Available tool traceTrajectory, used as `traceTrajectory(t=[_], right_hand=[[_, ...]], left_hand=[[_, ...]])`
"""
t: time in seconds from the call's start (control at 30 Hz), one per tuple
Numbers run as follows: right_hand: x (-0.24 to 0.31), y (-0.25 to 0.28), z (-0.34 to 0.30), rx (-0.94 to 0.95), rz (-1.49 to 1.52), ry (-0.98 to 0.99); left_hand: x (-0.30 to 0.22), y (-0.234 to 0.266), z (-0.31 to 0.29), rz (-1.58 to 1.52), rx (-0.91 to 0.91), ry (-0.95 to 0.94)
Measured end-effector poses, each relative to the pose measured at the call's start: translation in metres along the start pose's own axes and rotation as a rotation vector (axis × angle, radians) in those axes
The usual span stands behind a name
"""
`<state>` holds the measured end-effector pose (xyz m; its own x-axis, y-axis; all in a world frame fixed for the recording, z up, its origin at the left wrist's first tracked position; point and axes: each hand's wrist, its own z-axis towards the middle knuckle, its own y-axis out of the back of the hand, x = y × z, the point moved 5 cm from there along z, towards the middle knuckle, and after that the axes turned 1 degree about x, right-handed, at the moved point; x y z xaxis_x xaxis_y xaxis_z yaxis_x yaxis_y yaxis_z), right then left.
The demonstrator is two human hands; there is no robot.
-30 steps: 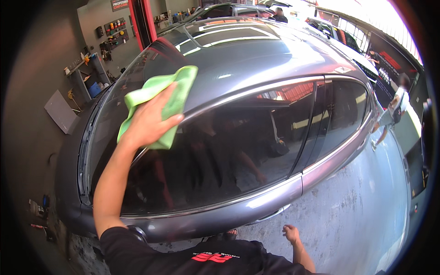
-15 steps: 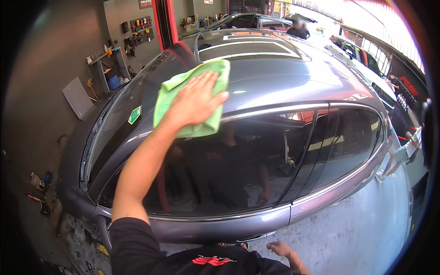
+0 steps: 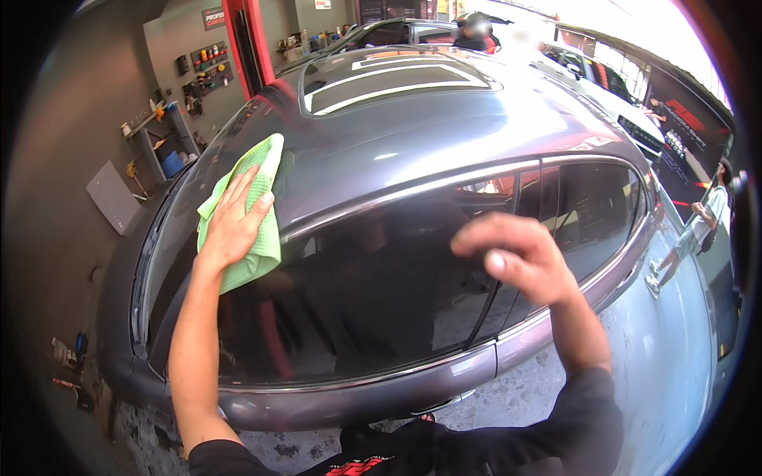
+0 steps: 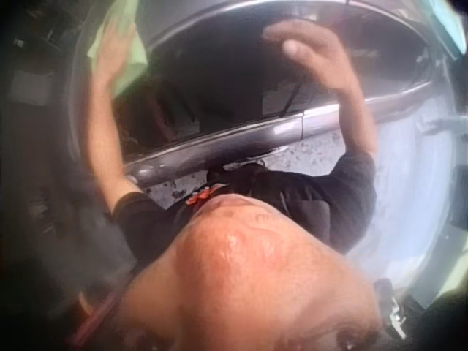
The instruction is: The person wipes the exterior of a gray car with a green microfiber cloth. They clean the front fender, hood, roof, rear window, trunk, and side panels in sequence, moving around the vehicle to reach each area.
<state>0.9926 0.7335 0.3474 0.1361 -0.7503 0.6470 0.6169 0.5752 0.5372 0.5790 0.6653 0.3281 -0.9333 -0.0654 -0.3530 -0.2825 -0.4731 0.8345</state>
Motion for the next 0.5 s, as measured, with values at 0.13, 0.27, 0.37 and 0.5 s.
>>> traceTrajectory(t=[0.13,0.27,0.37,0.5], right_hand=[[-0.009,0.006,0.077,-0.263,-0.390,0.096],[-0.044,-0.005,0.150,-0.490,-0.720,0.082],[-0.071,-0.010,0.182,-0.572,-0.923,-0.117],[-0.088,-0.003,0.185,-0.582,-1.108,-0.350]], left_hand=[[0.041,-0.003,0.041,-0.142,0.145,-0.023],[0.083,-0.013,0.090,-0.147,0.157,-0.129],[0.100,-0.015,0.141,-0.114,0.205,-0.104],[0.081,-0.009,0.161,-0.063,0.184,-0.066]])
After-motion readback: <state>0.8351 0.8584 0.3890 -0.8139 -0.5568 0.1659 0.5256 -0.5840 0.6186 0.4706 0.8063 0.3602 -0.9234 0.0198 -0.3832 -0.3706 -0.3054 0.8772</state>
